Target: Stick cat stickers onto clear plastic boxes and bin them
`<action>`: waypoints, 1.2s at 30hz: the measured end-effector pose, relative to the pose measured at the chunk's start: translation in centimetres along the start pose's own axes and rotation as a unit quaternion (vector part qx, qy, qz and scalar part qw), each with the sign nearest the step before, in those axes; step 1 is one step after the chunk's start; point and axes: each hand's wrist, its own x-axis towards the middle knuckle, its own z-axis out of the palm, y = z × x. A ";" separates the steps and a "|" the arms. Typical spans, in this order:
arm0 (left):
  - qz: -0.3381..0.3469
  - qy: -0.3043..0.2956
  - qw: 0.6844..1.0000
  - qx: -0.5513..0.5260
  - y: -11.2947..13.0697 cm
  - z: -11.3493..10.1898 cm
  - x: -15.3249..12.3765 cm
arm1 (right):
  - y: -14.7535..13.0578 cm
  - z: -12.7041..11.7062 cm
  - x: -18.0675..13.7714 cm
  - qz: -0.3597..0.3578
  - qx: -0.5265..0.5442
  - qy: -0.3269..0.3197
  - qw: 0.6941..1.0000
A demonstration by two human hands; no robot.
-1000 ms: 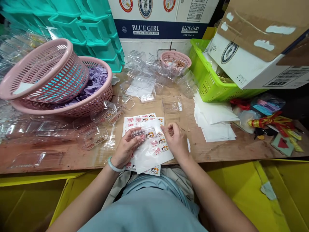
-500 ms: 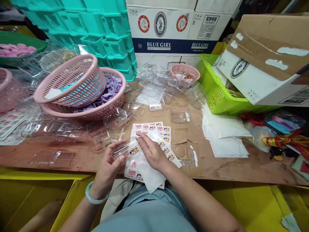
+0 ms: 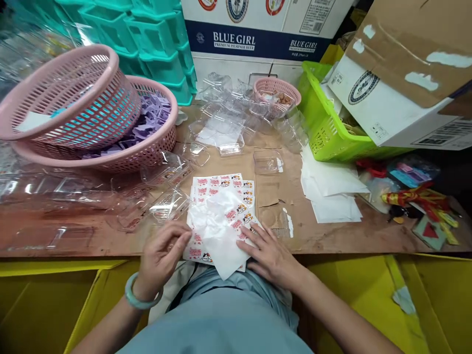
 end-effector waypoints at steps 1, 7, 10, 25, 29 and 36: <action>-0.048 -0.114 0.990 -0.071 0.8 0.3 0.0 | 0.0 0.2 -1.0 0.000 -0.009 0.010 1.000; -0.193 -0.440 0.846 -0.230 2.7 1.7 -0.1 | -0.6 0.5 -1.2 0.048 -0.004 0.212 0.976; -0.246 -0.356 0.834 -0.342 3.1 3.8 -0.9 | -1.5 0.7 0.6 0.062 -0.019 0.254 0.965; -0.315 -0.031 0.817 -0.482 4.9 8.2 0.3 | -2.8 1.4 5.0 0.156 0.145 0.283 0.935; -0.316 -0.043 0.840 -0.440 4.2 8.1 0.6 | -2.6 1.0 5.1 0.166 0.148 0.282 0.933; -0.187 -0.097 0.941 -0.264 3.6 6.9 1.4 | -2.3 1.1 5.6 0.189 0.248 0.290 0.905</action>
